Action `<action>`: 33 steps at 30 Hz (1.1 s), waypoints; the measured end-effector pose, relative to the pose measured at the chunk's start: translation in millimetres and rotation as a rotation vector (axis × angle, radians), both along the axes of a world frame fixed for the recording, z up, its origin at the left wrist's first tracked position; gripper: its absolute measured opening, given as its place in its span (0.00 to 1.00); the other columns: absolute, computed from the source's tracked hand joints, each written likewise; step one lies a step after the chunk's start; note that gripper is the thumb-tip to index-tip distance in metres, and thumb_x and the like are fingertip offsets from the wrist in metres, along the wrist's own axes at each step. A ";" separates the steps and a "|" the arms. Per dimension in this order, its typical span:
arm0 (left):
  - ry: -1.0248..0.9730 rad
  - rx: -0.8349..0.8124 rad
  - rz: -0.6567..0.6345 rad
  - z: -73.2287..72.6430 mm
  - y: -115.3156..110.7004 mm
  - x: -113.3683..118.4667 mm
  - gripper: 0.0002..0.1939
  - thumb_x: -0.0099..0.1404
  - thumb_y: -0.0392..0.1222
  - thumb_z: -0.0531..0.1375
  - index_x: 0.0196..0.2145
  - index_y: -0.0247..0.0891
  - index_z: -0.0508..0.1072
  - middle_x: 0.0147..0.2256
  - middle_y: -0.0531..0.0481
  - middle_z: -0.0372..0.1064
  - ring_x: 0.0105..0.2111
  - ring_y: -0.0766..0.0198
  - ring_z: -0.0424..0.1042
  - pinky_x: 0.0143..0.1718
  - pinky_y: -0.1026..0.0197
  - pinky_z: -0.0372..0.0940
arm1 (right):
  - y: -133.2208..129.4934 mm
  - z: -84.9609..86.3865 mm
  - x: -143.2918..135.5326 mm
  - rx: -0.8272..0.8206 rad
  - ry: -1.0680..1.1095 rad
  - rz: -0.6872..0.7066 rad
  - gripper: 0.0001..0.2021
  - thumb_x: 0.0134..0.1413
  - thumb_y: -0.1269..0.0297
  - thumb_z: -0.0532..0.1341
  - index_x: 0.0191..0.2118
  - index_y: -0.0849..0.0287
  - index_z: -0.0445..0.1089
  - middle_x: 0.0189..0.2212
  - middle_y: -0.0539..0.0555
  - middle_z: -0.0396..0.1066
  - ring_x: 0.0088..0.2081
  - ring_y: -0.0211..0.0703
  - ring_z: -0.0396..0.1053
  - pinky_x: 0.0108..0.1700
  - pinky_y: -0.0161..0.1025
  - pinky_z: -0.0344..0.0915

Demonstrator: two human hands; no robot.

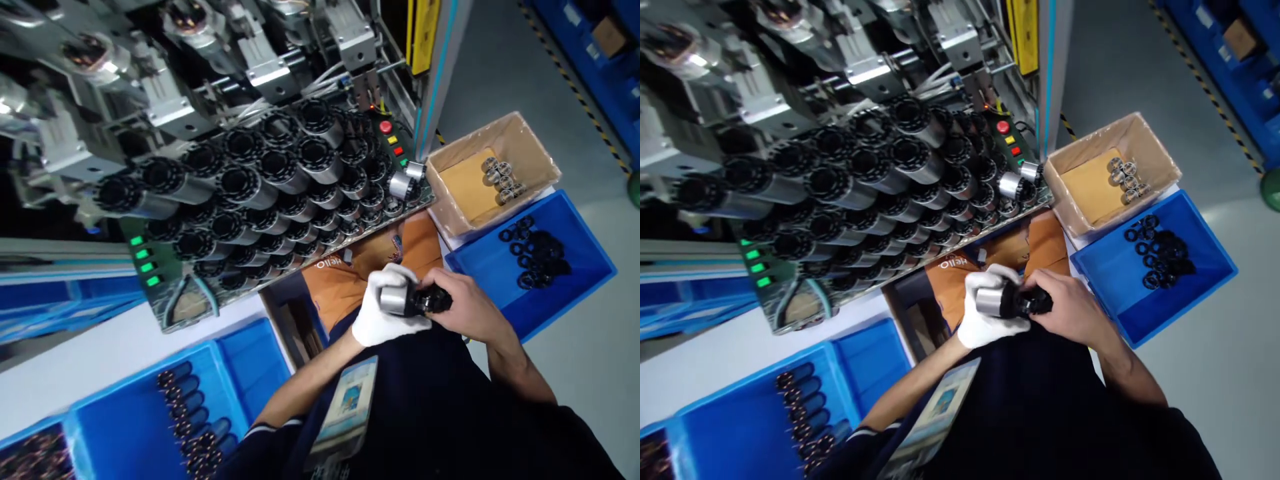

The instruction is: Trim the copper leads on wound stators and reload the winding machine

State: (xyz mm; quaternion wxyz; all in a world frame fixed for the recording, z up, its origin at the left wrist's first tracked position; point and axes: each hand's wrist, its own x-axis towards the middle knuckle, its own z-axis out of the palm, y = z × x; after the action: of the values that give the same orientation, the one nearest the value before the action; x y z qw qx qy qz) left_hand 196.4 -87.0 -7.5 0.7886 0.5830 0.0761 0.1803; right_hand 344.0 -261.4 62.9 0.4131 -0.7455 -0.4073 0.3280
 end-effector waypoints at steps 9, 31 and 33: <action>-0.107 0.077 0.206 34.1 27.0 -24.5 0.30 0.67 0.37 0.80 0.57 0.51 0.70 0.45 0.52 0.77 0.41 0.64 0.80 0.46 0.61 0.76 | 57.5 -4.8 -14.5 0.279 0.130 0.040 0.15 0.61 0.67 0.80 0.48 0.53 0.77 0.43 0.48 0.80 0.44 0.40 0.79 0.48 0.35 0.71; 0.324 -0.265 0.413 66.1 25.2 -29.4 0.30 0.76 0.79 0.60 0.54 0.53 0.81 0.50 0.46 0.78 0.62 0.44 0.78 0.70 0.40 0.76 | 84.9 31.2 -42.4 0.387 -0.360 -0.141 0.16 0.70 0.71 0.70 0.59 0.47 0.83 0.48 0.51 0.84 0.48 0.48 0.84 0.52 0.45 0.84; 0.339 -0.171 0.417 66.2 25.6 -29.8 0.31 0.76 0.80 0.57 0.54 0.55 0.82 0.55 0.48 0.76 0.67 0.44 0.75 0.75 0.41 0.73 | 87.0 33.6 -43.1 0.353 -0.375 -0.134 0.15 0.71 0.70 0.70 0.58 0.47 0.84 0.47 0.51 0.83 0.47 0.47 0.83 0.50 0.44 0.83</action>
State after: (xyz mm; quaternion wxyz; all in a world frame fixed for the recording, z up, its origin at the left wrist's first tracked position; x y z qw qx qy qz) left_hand 166.6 -61.4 58.7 0.7568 0.5078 0.3404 0.2315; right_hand 300.9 -174.4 96.5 0.4750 -0.7349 -0.4775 0.0796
